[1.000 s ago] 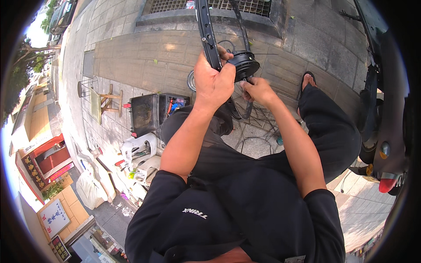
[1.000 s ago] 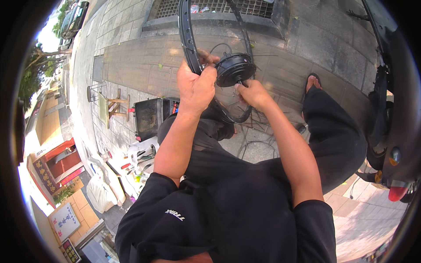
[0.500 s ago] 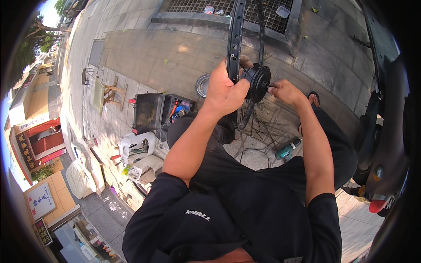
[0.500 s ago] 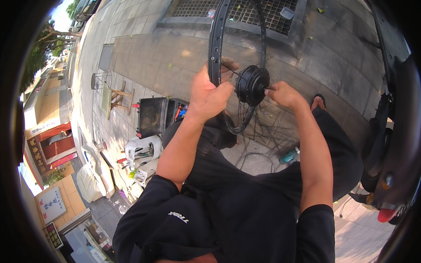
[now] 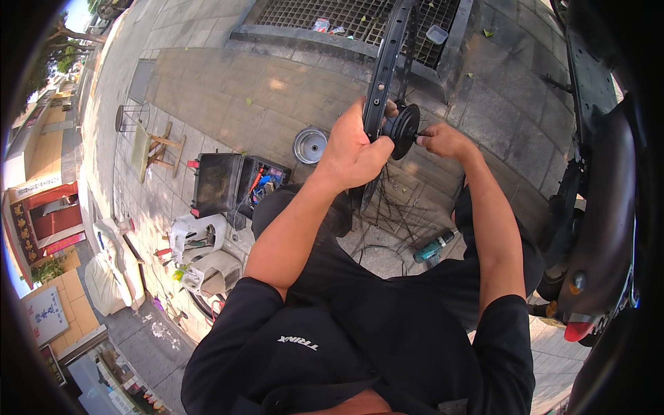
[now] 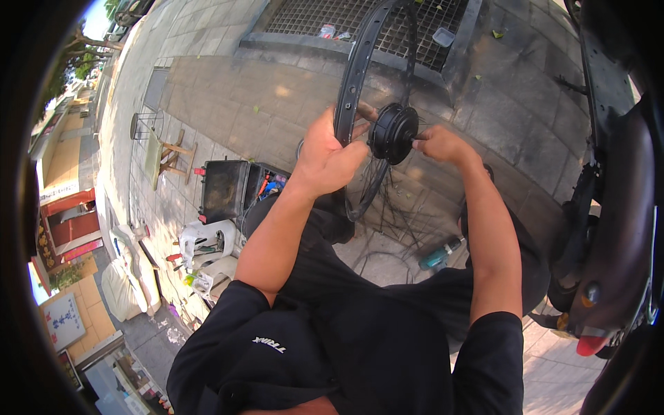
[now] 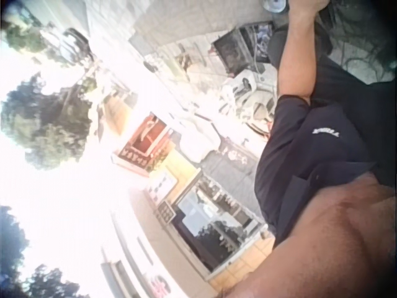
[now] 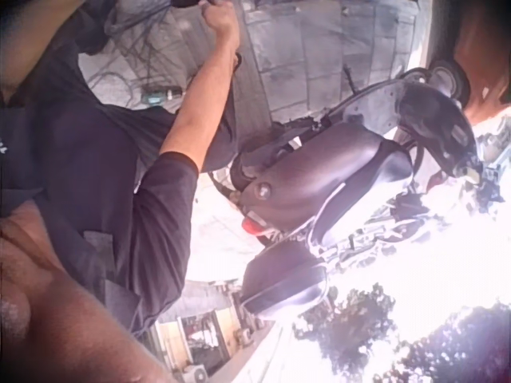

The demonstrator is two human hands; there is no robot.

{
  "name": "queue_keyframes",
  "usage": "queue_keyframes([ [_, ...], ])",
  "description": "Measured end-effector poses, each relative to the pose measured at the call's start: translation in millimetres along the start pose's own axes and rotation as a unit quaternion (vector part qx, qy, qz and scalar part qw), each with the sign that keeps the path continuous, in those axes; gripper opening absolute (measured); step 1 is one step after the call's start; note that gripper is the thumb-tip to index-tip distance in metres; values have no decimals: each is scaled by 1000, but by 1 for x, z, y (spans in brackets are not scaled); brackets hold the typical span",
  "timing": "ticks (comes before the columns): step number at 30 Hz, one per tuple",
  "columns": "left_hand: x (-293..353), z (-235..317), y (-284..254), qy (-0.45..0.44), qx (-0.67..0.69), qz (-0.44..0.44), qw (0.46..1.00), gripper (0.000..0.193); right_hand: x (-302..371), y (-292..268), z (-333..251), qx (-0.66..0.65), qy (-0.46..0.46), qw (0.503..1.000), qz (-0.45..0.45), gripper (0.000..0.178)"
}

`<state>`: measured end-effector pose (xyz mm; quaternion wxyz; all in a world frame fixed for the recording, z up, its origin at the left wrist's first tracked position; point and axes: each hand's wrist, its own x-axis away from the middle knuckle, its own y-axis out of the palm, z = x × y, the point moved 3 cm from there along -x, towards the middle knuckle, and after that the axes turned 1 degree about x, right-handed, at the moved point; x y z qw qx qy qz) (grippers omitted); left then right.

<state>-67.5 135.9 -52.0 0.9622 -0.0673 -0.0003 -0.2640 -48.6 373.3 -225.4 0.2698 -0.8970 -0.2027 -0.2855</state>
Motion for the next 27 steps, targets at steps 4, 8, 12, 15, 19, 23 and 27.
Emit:
queue_keyframes([
  [4, -4, -10, -2, 37, -10, 27, 999, 43, -10, 13, 5, 8, -20, 1000, 8, 35],
  [8, -3, -12, -3, 32, 3, 36, 999, 42, -7, 18, -1, 8, -20, 1000, 22, 36],
  [12, -2, -11, 0, 42, 5, 31, 999, 41, 2, 19, -15, 37, 5, 999, 0, 39],
  [15, 0, -1, 1, -9, 5, -8, 1000, 46, -4, 19, -7, 37, 1, 999, 2, 43],
  [19, 1, -1, 2, 2, 13, -8, 1000, 50, -7, 16, -7, 28, 15, 999, -10, 44],
  [23, 2, 1, 5, 6, 22, 18, 1000, 47, -9, 17, -8, 40, 11, 999, 6, 40],
  [27, -2, 7, 5, 13, 41, 11, 999, 48, -16, 17, -7, 28, -29, 999, 23, 36],
])
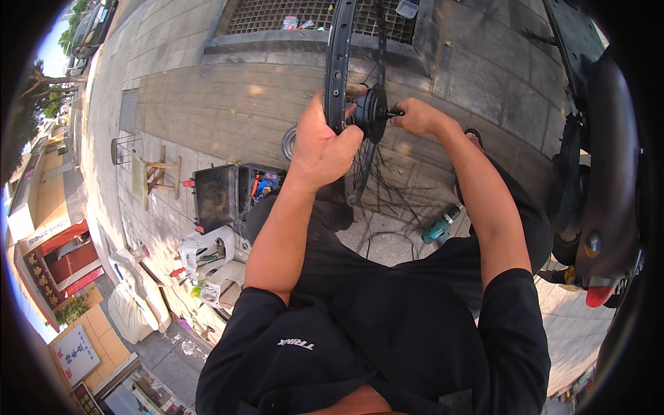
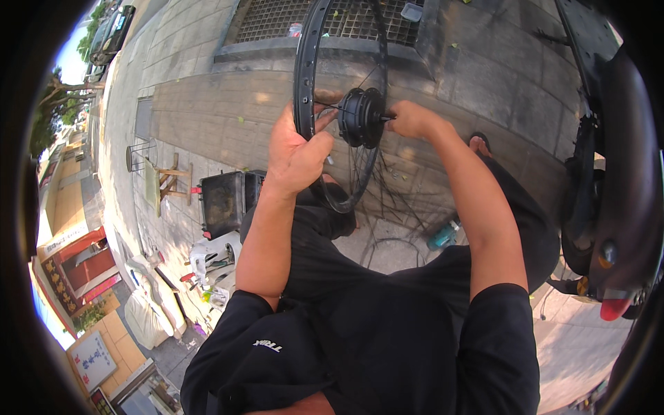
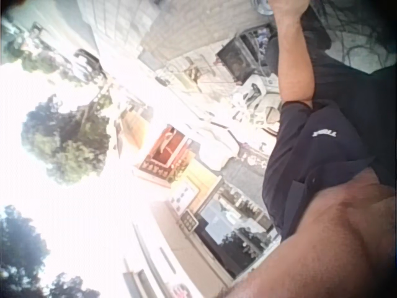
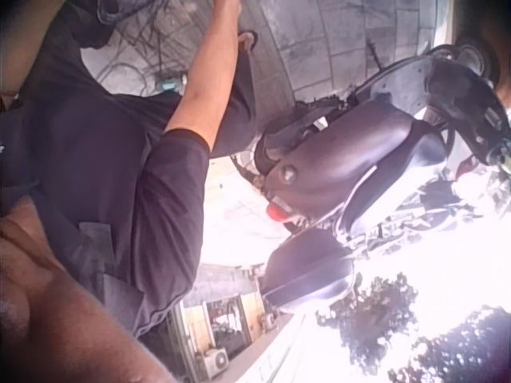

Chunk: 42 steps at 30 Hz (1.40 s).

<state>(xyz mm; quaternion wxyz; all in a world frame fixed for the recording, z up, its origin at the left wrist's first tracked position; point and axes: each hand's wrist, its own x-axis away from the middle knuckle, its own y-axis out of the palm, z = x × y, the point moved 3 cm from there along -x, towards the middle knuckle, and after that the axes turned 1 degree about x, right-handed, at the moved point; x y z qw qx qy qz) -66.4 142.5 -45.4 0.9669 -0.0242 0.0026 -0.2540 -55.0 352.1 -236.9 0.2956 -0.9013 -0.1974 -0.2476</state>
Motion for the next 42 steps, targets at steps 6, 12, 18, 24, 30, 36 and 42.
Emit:
queue_keyframes([
  [6, -8, 2, -3, 4, 1, -7, 1000, 53, -15, 5, 16, -14, -19, 998, 51, 30],
  [12, -15, 3, -6, -2, 6, 33, 999, 44, -26, -1, 16, -10, -24, 998, 59, 36],
  [18, -20, 3, -10, -31, -29, 25, 999, 50, -28, 0, 22, -27, -15, 996, 82, 38],
  [24, -26, 6, -11, -38, -3, 45, 998, 47, -17, 15, 37, -178, 32, 981, 67, 49],
  [30, -31, 9, -17, -7, -23, 40, 999, 44, -22, 79, 132, -94, 180, 979, 32, 51],
  [36, -45, 10, -24, -22, 38, 36, 998, 49, 1, 183, 196, -1, 265, 964, -4, 45],
  [42, -49, 15, -23, -18, 32, 37, 999, 50, 49, 246, 208, -19, 339, 941, 12, 45],
])
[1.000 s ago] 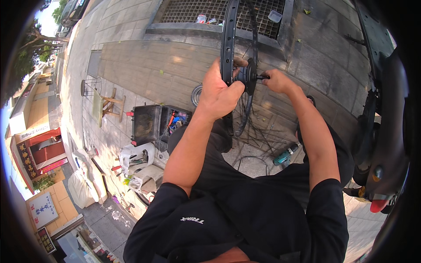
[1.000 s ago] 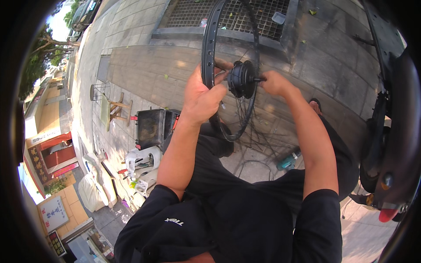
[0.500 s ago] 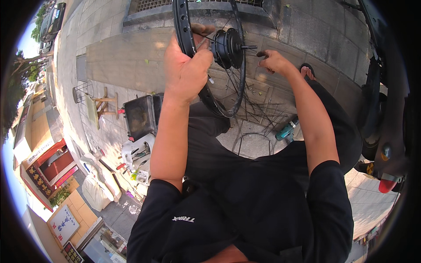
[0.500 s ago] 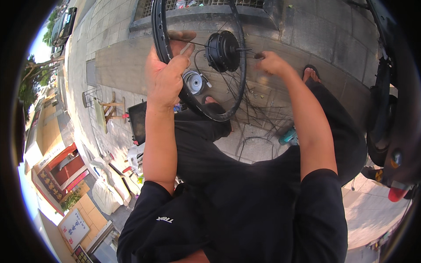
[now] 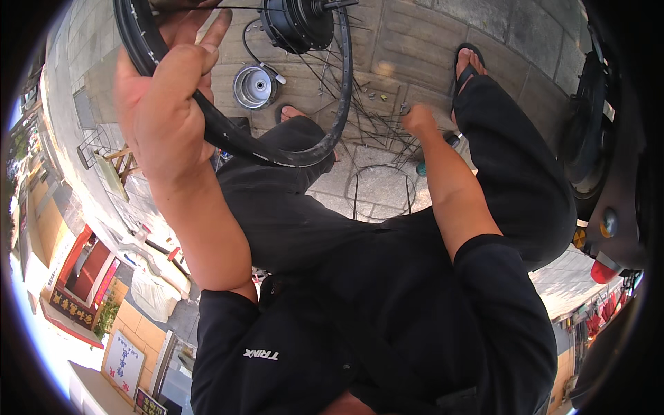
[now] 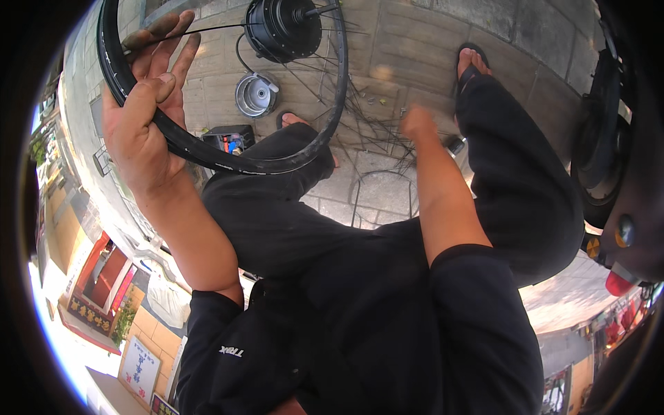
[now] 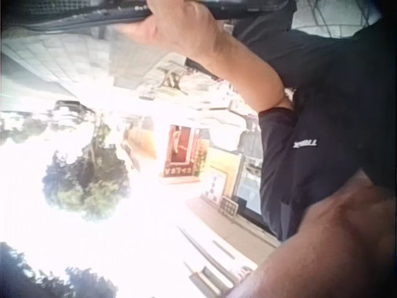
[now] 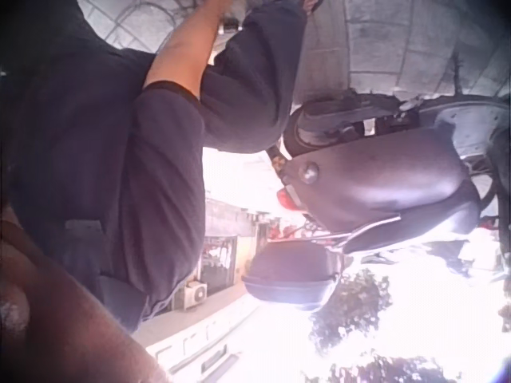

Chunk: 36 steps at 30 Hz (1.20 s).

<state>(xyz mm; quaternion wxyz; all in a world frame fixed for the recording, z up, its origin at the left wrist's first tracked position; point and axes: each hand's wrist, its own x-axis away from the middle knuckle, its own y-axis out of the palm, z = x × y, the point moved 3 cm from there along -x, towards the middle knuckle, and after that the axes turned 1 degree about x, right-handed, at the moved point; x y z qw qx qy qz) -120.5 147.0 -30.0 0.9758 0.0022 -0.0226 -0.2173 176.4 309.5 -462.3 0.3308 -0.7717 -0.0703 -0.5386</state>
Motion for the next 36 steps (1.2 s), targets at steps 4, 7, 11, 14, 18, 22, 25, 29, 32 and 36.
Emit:
queue_keyframes([
  [4, -3, -2, -6, 10, 10, -3, 1000, 52, -4, 35, 10, -26, 0, 999, 28, 47],
  [7, -3, -2, -10, 8, 11, 6, 1000, 54, 6, 24, -14, -65, -19, 997, 34, 48],
  [11, -5, -1, -7, 7, 10, 9, 1000, 55, 5, 24, -32, -81, 9, 996, 46, 49],
  [14, -4, -1, -7, 11, 21, 10, 1000, 55, -2, 32, -34, -74, 0, 995, 62, 48],
  [18, 1, -4, -2, 21, 21, 0, 1000, 55, 16, 13, -37, -90, 32, 993, 68, 42],
  [22, 0, -2, -1, 19, -7, 20, 1000, 55, 7, 19, -37, -57, 16, 998, 37, 42],
  [25, 1, -1, 3, 15, -11, 23, 1000, 56, -4, 41, -33, -64, 3, 997, 47, 44],
  [29, 2, -3, 6, 17, -8, 22, 1000, 56, 9, 26, -36, -131, 33, 985, 108, 44],
  [32, 0, 0, 10, 8, -31, 26, 999, 55, 6, 6, -34, -225, 51, 956, 181, 45],
  [36, 3, 1, 13, -5, -14, 45, 999, 54, 15, -57, -38, -223, 88, 934, 267, 46],
])
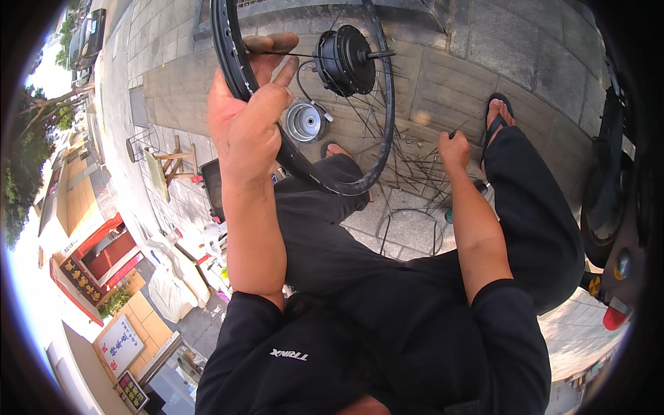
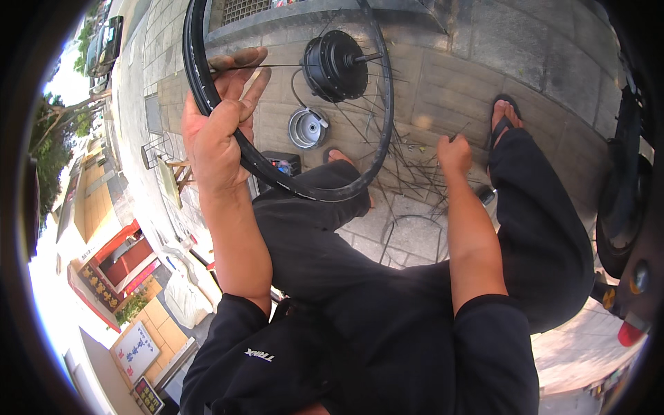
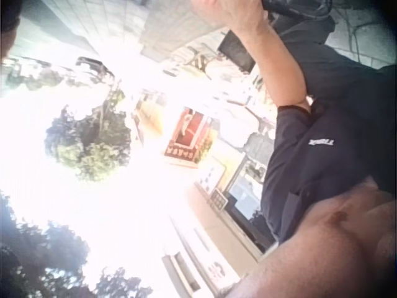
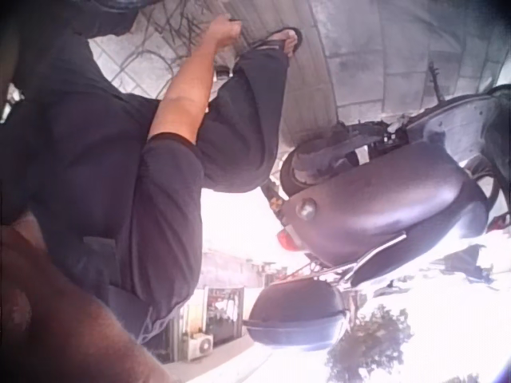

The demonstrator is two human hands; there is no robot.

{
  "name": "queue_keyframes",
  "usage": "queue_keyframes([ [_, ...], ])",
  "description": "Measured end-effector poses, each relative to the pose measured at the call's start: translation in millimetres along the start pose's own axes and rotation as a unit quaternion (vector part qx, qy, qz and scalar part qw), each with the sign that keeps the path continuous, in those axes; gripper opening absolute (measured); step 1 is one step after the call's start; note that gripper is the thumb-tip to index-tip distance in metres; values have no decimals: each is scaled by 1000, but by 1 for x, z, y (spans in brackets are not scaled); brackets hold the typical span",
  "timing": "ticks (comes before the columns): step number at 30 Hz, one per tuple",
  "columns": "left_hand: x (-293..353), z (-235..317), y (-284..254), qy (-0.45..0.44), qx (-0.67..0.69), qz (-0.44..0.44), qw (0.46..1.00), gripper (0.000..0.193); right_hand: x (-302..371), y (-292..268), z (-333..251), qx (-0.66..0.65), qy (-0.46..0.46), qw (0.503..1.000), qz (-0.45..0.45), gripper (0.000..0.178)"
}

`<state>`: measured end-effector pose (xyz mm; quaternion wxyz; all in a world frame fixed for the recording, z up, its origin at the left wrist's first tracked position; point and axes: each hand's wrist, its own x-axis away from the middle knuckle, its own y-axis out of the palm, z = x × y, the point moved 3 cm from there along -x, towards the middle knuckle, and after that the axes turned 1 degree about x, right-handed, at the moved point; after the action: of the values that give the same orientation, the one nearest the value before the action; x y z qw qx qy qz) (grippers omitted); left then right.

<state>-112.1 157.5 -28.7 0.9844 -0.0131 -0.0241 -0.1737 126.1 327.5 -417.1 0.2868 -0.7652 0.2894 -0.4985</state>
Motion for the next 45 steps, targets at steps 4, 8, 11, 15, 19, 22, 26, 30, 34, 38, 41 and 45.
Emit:
queue_keyframes([
  [4, -2, 0, 1, -8, -2, -1, 1000, 51, -37, -33, -23, -172, 26, 980, 93, 43],
  [8, -2, 1, 1, -19, -24, -7, 1000, 51, -38, -65, -82, -620, 44, 783, -3, 24],
  [11, -3, -1, -4, -25, -29, -8, 999, 52, 8, -90, -138, -702, 1, 709, -62, 15],
  [15, -4, 1, -2, -18, -25, -7, 999, 51, 44, -86, -172, -703, -23, 696, -143, 18],
  [19, -4, -1, -4, -15, -7, -1, 1000, 49, 57, -81, -181, -682, -18, 716, -148, 20],
  [22, -5, -2, -6, -17, -2, -6, 1000, 47, 56, -76, -180, -678, -15, 720, -150, 20],
  [26, -5, 0, -3, -18, -3, -6, 1000, 48, 54, -74, -178, -679, -14, 718, -151, 20],
  [30, -5, 0, -3, -9, 1, -3, 1000, 47, 55, -71, -179, -668, -24, 727, -155, 19],
  [34, -4, 0, -1, -12, -10, -2, 1000, 48, 56, -71, -181, -666, -29, 729, -155, 18],
  [38, -1, -2, -2, -12, -5, 5, 1000, 49, 60, -77, -186, -659, -94, 729, -158, 17],
  [41, 1, 4, 5, -21, -44, 18, 999, 49, 60, -73, -190, -640, -101, 740, -182, 18],
  [45, -1, 1, 5, -12, -40, 8, 999, 48, 63, -65, -193, -595, -61, 771, -220, 19],
])
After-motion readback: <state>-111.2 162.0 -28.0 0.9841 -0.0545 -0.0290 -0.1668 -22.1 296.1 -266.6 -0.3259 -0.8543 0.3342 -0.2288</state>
